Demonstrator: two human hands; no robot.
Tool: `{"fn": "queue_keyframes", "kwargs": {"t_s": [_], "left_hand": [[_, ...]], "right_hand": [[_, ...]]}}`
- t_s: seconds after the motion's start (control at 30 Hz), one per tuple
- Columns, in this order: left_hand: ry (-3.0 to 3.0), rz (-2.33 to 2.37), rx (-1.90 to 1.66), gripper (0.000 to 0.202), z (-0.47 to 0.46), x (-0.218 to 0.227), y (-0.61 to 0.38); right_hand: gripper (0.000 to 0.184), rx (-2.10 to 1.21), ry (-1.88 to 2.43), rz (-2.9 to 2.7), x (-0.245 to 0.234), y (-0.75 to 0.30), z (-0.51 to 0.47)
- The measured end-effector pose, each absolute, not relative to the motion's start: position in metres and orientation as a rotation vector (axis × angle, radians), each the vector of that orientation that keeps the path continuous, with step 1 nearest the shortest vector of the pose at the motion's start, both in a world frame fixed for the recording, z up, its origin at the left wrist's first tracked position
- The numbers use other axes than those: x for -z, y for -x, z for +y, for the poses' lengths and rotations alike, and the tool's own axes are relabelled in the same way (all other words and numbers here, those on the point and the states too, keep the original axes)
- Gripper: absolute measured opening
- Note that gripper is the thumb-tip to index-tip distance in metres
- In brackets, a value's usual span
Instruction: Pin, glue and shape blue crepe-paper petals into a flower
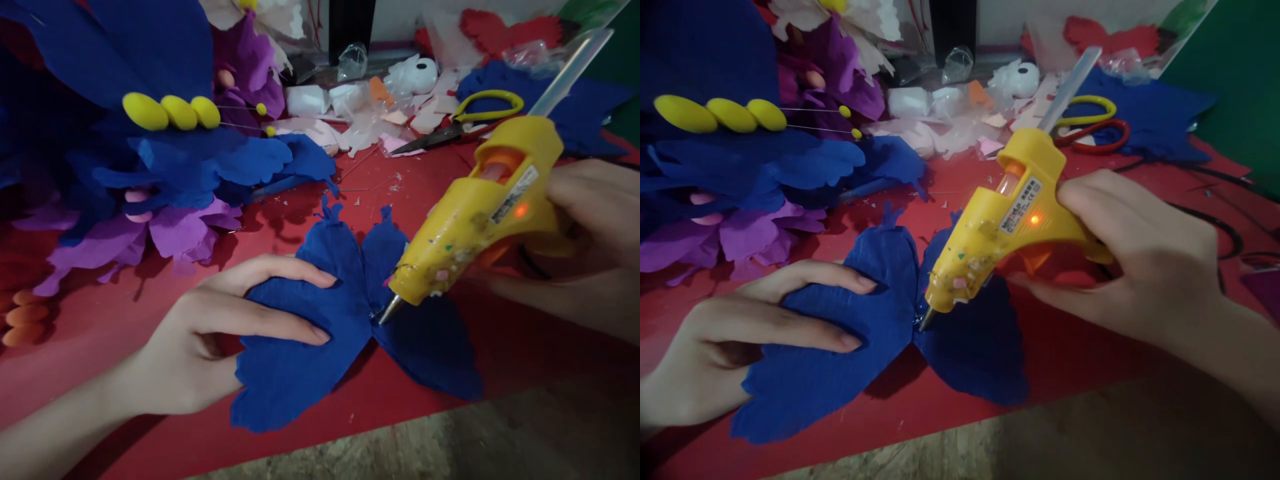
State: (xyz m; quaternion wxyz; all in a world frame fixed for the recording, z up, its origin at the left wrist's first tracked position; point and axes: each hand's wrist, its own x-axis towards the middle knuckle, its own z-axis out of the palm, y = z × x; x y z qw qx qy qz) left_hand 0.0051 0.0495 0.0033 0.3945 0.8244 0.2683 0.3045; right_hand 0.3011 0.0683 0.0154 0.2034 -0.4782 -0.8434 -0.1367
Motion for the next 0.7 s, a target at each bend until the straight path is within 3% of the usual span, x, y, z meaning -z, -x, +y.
{"fn": "queue_keyframes", "kwargs": {"t_s": [0.7], "left_hand": [[-2.108, 0.679, -0.776, 0.021, 0.0497, -0.0039, -0.0039]], "right_hand": [[0.042, 0.47, 1.302, -2.304, -0.0097, -0.3085, 0.0729]]}}
